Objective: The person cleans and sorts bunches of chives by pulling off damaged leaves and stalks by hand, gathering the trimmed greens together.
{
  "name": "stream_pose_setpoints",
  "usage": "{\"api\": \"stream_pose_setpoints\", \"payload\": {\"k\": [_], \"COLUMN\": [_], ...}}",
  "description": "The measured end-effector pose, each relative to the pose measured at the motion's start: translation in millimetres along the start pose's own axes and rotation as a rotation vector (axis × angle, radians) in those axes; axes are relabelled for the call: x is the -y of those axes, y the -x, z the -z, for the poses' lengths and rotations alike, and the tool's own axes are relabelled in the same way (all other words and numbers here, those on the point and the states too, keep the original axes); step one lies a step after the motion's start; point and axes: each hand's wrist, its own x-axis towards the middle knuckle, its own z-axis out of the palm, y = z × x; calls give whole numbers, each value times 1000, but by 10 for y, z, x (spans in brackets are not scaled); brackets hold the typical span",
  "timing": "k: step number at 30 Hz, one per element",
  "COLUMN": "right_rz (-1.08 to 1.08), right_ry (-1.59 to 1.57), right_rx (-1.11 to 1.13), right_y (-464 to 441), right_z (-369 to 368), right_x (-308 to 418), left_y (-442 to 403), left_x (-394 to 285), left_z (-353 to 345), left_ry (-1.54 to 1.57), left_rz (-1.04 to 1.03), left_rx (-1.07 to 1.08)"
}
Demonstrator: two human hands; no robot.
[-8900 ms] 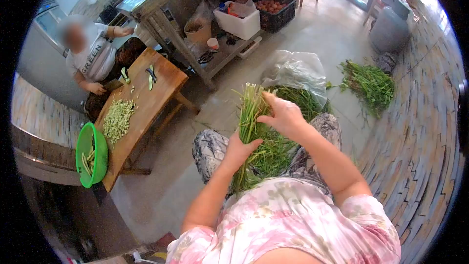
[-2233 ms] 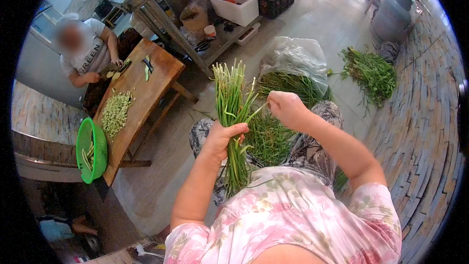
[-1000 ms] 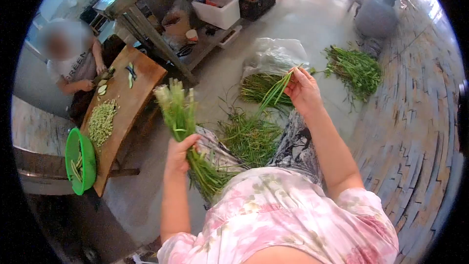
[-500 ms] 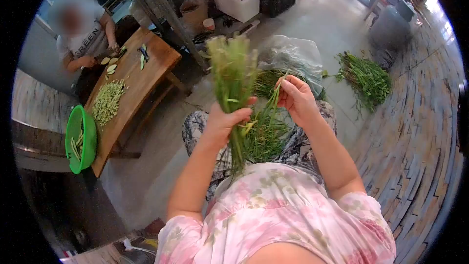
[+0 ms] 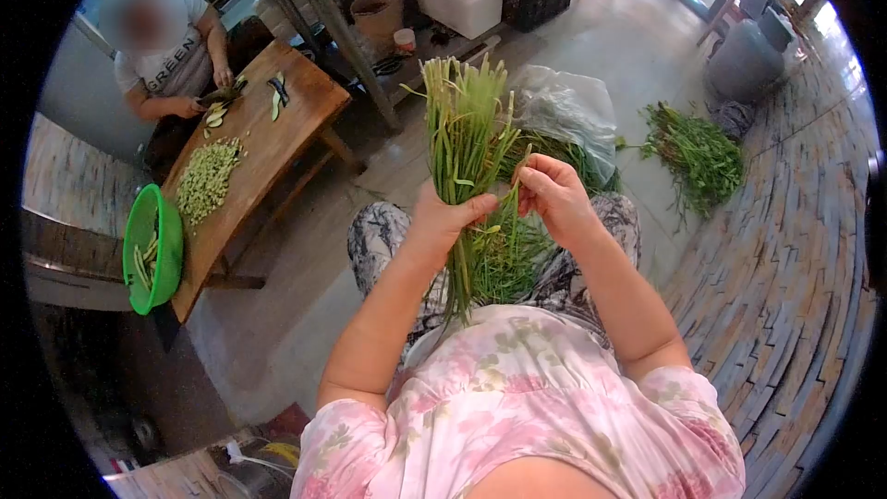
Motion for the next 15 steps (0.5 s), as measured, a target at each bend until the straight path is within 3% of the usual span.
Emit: {"api": "stream_pose_setpoints", "payload": {"k": [4, 10, 15], "right_rz": [-39, -52, -60], "right_ry": [-17, 65, 125], "right_rx": [21, -3, -10], "right_y": [23, 18, 35], "right_z": [0, -15, -29], "right_x": [-39, -108, -99], "left_y": [18, 25, 41], "left_x": [-8, 10, 57], "left_z": [56, 69, 0], "left_ry": [-14, 13, 38], "left_rz": [-17, 136, 93], "left_rx": [35, 117, 143]}}
